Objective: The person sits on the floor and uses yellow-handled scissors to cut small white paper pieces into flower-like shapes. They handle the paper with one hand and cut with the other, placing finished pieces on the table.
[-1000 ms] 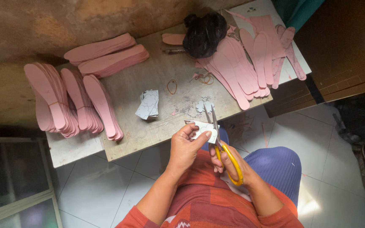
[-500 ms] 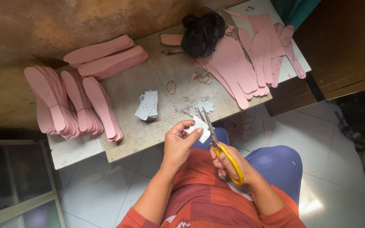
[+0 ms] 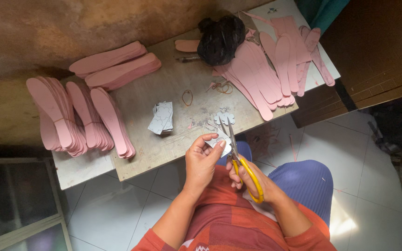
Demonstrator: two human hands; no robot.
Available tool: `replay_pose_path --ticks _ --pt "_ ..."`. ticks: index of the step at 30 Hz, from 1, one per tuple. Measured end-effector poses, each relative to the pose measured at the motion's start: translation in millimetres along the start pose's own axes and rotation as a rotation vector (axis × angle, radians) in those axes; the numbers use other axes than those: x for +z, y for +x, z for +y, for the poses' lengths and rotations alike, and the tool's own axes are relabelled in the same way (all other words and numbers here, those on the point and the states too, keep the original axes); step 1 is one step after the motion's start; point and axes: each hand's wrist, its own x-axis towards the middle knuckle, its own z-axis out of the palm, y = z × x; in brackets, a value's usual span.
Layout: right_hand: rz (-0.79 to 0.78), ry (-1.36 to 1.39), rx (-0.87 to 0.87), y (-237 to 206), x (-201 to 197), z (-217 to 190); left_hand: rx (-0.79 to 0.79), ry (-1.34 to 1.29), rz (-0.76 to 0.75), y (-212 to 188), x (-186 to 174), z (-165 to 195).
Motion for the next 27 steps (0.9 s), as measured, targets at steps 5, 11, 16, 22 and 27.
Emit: replay_pose_path --ticks 5,11,16,22,27 --pt "0.001 0.033 0.041 -2.9 -1.1 0.4 -0.02 -0.06 -0.009 1.6 0.2 3.3" --pt "0.002 0.053 0.055 -6.2 -1.6 -1.3 -0.027 -0.025 -0.01 1.1 -1.4 11.8" --pt "-0.014 0.041 0.071 -6.4 -2.9 -3.3 -0.007 -0.049 -0.032 3.2 -5.2 22.3" --pt "-0.023 0.042 0.109 -5.8 -2.9 -2.9 0.013 -0.034 -0.014 5.5 -8.5 27.3" --pt "0.005 0.005 0.109 -2.2 -1.2 0.1 0.088 -0.109 -0.008 0.7 -0.2 20.6"
